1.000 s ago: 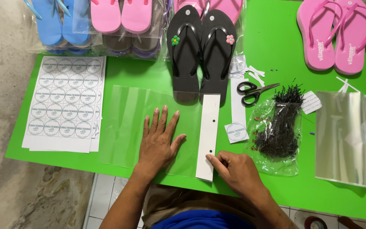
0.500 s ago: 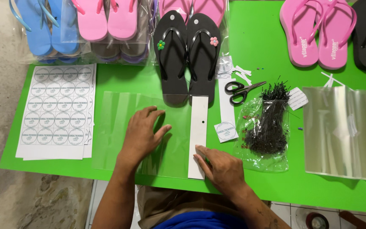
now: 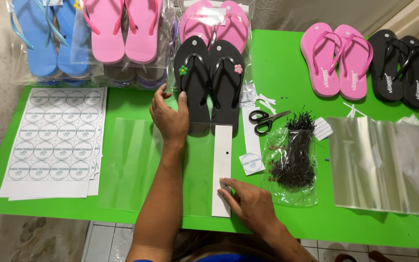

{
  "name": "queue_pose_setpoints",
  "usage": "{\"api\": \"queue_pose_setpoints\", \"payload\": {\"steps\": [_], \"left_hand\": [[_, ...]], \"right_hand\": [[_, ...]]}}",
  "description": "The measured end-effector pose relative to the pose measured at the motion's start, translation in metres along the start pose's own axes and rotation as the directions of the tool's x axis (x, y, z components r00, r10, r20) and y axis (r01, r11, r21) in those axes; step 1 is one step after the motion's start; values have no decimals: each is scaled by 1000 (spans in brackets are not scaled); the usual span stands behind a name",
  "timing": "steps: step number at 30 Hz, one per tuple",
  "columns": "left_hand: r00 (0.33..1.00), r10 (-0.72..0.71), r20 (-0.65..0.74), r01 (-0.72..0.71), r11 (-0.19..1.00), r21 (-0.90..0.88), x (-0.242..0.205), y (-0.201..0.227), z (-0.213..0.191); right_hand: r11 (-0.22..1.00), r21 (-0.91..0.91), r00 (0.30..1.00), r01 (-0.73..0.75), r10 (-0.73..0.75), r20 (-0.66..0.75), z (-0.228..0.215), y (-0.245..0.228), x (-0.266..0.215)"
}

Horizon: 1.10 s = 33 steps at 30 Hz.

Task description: The person attaches a plastic tie to a pair of black flip-flops, places them into a clear plastic bag with a cardboard insert, and seals the package. The person then repeats the process with another pair of black flip-flops.

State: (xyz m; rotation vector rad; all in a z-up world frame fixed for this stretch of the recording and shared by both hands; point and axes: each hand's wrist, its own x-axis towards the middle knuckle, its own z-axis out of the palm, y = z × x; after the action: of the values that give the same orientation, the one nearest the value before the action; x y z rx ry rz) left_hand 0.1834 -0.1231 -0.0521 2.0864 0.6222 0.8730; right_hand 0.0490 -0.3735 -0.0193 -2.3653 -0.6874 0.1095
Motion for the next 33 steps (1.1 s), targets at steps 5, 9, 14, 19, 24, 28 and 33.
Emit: {"api": "queue_pose_setpoints", "payload": {"steps": [5, 9, 14, 19, 24, 28, 33], "left_hand": [[986, -70, 151, 43, 984, 174, -1, -14, -5], [966, -95, 239, 22, 956, 293, -2, -16, -9], [955, -56, 291, -39, 950, 311, 0, -20, -9], [956, -70, 283, 6, 976, 219, 3, -20, -10], [987, 8, 159, -13, 1000, 27, -3, 9, -19], [949, 313, -37, -314, 926, -212, -8, 31, -28], [978, 161, 135, -8, 671, -742, -20, 42, -23]], "right_hand": [[957, 169, 972, -236, 231, 46, -16, 7, 44], [945, 221, 941, -241, 283, -184, -27, 22, 103], [860, 294, 873, -417, 469, -132, -14, 45, 163], [722, 634, 911, -277, 408, -66, 4, 70, 185], [747, 645, 888, -160, 394, -236, -12, 62, 185], [838, 521, 872, 160, 127, -473, -40, 41, 181], [789, 602, 890, 122, 182, -419, -55, 23, 158]]}}
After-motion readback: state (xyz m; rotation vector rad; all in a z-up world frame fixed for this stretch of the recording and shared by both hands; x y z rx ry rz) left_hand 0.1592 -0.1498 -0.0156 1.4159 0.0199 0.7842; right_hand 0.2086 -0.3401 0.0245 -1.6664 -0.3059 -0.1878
